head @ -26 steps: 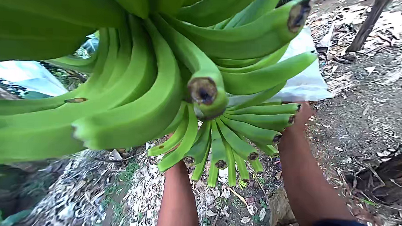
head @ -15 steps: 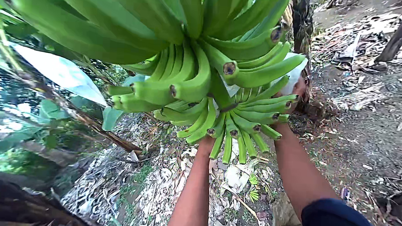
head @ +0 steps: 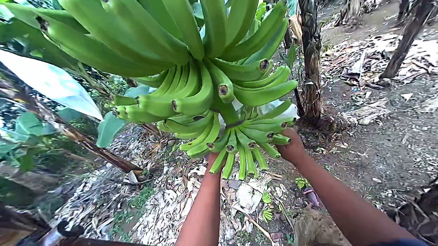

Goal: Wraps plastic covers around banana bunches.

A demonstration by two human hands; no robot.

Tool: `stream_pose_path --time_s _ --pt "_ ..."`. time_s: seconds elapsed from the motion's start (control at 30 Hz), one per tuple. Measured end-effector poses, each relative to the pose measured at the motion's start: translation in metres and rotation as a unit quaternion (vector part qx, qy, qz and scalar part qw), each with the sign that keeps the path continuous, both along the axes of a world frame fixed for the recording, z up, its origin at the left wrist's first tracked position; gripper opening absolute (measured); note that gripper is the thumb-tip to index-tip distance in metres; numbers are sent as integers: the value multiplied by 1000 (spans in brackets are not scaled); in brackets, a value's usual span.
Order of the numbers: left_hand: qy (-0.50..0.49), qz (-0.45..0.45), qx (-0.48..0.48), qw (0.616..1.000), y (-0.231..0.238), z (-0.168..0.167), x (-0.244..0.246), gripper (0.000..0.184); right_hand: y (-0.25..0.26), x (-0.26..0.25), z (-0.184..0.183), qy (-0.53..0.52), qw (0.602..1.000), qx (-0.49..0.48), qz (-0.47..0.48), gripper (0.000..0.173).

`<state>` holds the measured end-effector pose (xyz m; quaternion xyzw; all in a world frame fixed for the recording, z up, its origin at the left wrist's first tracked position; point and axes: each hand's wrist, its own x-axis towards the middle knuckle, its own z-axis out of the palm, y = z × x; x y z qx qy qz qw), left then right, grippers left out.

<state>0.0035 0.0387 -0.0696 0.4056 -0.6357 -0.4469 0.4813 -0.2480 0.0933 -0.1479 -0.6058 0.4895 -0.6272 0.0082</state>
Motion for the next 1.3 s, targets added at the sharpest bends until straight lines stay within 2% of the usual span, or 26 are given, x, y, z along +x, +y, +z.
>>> stream_pose_path --time_s 0.1,0.2,0.23,0.33,0.4,0.43,0.47,0.57,0.67,0.7,0.77,0.8,0.83,0.9,0.93,1.0,1.03,1.07,1.13,1.2,1.23,1.3 --pt "-122 21 -17 992 30 25 -9 19 43 5 -3 10 988 154 21 36" --pt "-80 0 -21 997 46 24 -16 17 76 31 11 -52 967 246 43 36" --pt "-92 -8 -30 995 45 20 -16 18 84 42 18 -50 964 257 50 37" --pt "-305 4 -84 948 43 26 -12 26 96 72 43 -2 956 286 57 46" --pt "-369 -2 -151 917 48 40 -10 31 88 86 33 69 980 185 5 47" --pt "-378 0 -196 905 52 48 -8 30 83 90 32 83 987 133 -20 44" --pt "-375 3 -240 895 56 55 -6 29 81 92 37 79 989 123 -28 43" --pt "-348 -30 -296 889 69 65 0 26 93 100 73 89 963 252 -37 51" --pt "-323 -62 -334 884 66 62 2 25 99 120 86 165 941 287 -71 63" --pt "-332 -59 -359 870 60 57 4 26 109 127 89 209 927 309 -44 67" --pt "-383 -48 -385 839 65 54 10 31 136 130 102 315 872 364 90 73" --pt "-402 -37 -390 828 70 48 12 34 151 121 107 336 848 381 149 73" --pt "-399 -24 -396 826 78 41 14 39 165 101 109 339 836 393 177 63" --pt "-406 -8 -388 828 92 27 18 40 191 40 97 313 827 440 158 35" --pt "-423 -15 -361 831 102 20 22 35 206 9 83 298 789 517 147 28" --pt "-468 -95 -271 836 125 13 31 37 242 -23 49 225 669 685 178 31" --pt "-494 -156 -217 827 135 12 36 38 258 -21 27 182 632 727 199 31" --pt "-516 -222 -165 811 142 11 41 38 270 -9 3 145 623 738 216 30" --pt "-546 -331 -88 764 152 14 46 40 271 23 -50 115 675 689 236 29" --pt "-551 -375 -66 742 156 18 49 41 251 50 -83 141 738 617 232 33" --pt "-550 -379 -73 741 157 20 52 41 238 64 -82 136 768 596 190 31" --pt "-540 -373 -89 749 158 28 58 42 205 84 -55 134 806 564 122 27"
